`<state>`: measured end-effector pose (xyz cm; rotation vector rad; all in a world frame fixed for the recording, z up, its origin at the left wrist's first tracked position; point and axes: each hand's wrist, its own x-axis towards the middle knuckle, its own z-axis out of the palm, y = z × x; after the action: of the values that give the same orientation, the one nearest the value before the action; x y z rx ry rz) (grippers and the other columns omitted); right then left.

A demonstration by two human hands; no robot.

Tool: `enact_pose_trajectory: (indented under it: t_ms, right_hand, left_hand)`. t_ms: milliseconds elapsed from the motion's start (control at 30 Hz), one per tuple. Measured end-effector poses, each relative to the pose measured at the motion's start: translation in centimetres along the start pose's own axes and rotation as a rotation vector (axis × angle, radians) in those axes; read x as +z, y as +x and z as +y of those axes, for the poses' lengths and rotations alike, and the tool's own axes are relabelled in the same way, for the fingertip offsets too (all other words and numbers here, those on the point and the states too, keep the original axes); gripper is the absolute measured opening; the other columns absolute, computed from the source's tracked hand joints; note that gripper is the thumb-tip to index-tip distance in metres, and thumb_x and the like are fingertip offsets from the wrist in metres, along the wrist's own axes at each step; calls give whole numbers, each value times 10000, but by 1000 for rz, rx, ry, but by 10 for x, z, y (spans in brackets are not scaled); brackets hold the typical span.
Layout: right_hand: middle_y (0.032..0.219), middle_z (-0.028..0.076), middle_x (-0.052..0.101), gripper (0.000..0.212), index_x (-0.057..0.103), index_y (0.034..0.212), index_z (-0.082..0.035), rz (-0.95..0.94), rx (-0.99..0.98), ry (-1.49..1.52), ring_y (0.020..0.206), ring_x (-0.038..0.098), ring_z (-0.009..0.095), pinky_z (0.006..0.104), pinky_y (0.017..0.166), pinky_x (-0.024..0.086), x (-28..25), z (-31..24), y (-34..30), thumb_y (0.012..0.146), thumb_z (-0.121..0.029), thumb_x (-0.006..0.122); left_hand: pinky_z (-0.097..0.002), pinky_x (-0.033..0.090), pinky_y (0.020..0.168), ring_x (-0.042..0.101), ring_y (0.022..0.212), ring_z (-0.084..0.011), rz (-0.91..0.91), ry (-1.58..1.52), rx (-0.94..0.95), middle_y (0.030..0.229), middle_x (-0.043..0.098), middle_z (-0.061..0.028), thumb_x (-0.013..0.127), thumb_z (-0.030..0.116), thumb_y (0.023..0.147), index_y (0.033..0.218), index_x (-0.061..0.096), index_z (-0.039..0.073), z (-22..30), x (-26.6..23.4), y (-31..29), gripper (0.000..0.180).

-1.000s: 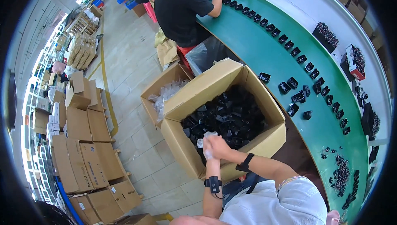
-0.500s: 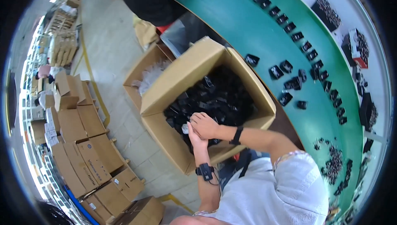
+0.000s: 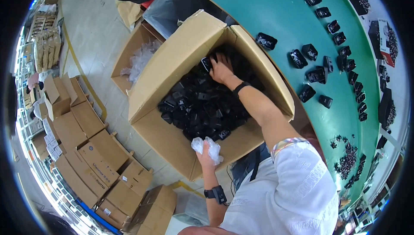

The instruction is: The person picks up a circuit board and a black plastic housing, fits the board into the housing, and places the assembly onto the table. The person then reaches into a box, places plastic housings into small plastic bags, and tosses the bags into a separate box.

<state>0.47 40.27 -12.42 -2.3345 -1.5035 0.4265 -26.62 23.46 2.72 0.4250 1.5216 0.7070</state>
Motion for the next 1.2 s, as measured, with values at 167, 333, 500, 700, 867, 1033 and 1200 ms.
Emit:
enact_pose_trajectory:
  t_ms: [167, 333, 500, 700, 867, 1033, 1200]
  right_hand:
    - [1427, 212, 384, 630, 457, 1343, 3, -348, 7, -101, 1282, 385, 412, 535, 980, 421, -15, -38, -62, 824, -322, 607]
    - [861, 213, 677, 216, 703, 842, -75, -841, -128, 178, 924, 655, 376, 477, 815, 527, -75, -46, -72, 771, -242, 586]
    - [1064, 233, 632, 284, 631, 1034, -36, -179, -31, 126, 967, 619, 399, 442, 824, 523, 11, 3, 6, 791, -183, 615]
    - [1196, 179, 563, 287, 654, 1060, -68, -121, 112, 158, 1034, 591, 382, 424, 902, 500, 53, -5, -13, 812, -211, 673]
    - [1065, 149, 614, 142, 677, 900, -48, -150, 139, 289, 905, 633, 372, 449, 794, 530, 47, -17, -25, 817, -163, 666]
    - [857, 170, 669, 90, 652, 848, -36, -58, 109, 457, 808, 656, 375, 441, 740, 533, 3, -20, -64, 826, -122, 638]
    - [763, 167, 650, 96, 624, 843, -13, -290, 104, 775, 725, 655, 315, 388, 658, 511, -48, -64, -119, 838, -109, 624]
  left_hand:
    - [-297, 506, 645, 608, 734, -123, -2, 121, 45, 871, 648, -50, 652, 176, 919, 1020, 610, 7, -1, -10, -9, 202]
    - [-279, 487, 632, 601, 690, -104, -16, 266, 100, 793, 658, -38, 640, 178, 926, 868, 647, -5, 8, -6, -8, 192]
    - [-276, 487, 663, 581, 738, -102, -85, 384, 28, 850, 638, -35, 647, 180, 920, 929, 624, 11, 11, 0, -2, 172]
    - [-287, 490, 685, 610, 743, -115, -144, 389, 97, 818, 668, -40, 651, 198, 919, 894, 660, -13, -6, -3, 3, 212]
    - [-283, 483, 688, 604, 750, -109, -143, 429, 74, 819, 665, -38, 655, 206, 920, 894, 659, -6, 1, 3, 5, 213]
    - [-280, 472, 658, 578, 727, -101, -201, 448, 134, 827, 644, -17, 666, 223, 915, 898, 637, 10, 6, 3, 30, 216]
    - [-277, 477, 672, 582, 728, -114, -98, 329, -29, 860, 649, -24, 643, 408, 927, 966, 659, 9, 16, 30, 57, 401]
